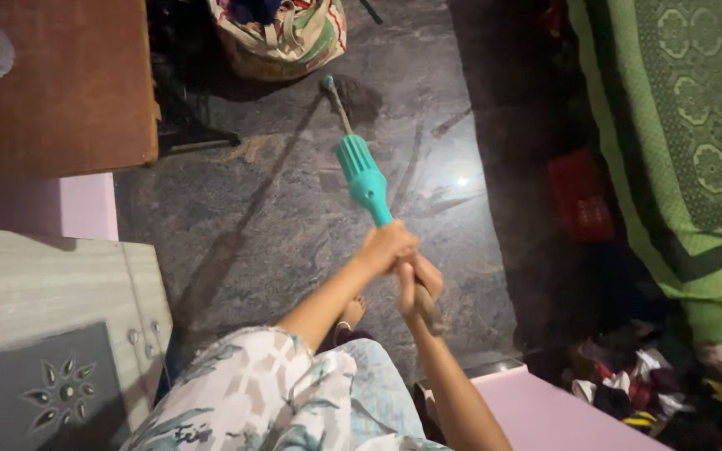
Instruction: The person mops a tiled floor using a teal spin mop, moving it back and forth in a repetitive motion. The camera is positioned overhead, showing the hands and the mop head as the person cleans the area.
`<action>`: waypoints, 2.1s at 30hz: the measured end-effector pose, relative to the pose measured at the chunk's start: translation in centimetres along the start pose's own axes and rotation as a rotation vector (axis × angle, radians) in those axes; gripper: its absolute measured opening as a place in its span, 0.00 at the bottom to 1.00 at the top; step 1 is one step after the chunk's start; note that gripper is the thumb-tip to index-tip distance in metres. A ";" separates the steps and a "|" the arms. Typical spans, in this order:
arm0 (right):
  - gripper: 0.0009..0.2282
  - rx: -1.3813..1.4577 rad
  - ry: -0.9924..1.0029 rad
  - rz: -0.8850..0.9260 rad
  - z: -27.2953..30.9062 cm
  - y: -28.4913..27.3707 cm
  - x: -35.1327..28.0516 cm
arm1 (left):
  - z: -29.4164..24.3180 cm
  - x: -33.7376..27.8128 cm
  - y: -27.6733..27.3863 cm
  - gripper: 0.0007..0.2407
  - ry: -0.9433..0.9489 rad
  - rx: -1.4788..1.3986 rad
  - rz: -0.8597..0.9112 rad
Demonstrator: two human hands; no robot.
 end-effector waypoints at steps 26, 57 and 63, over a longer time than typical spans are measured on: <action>0.16 0.303 -0.461 0.178 30.2 -11.8 -17.6 | -35.3 -17.7 -5.1 0.10 0.117 -0.128 0.382; 0.11 0.270 -0.128 0.069 -1.0 3.9 1.1 | 2.8 -4.7 -4.4 0.05 -0.470 0.188 -0.043; 0.07 0.177 -0.386 0.353 8.3 3.4 0.4 | -6.0 -6.6 -9.6 0.10 -0.217 0.177 -0.266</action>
Point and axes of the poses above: each hand's wrist, its own x-axis towards the middle knuckle, its own y-axis out of the palm, z = x × y, the point moved 7 cm from there along x, towards the middle knuckle, and after that the axes turned 1 degree about -z, right-handed, at the moved point
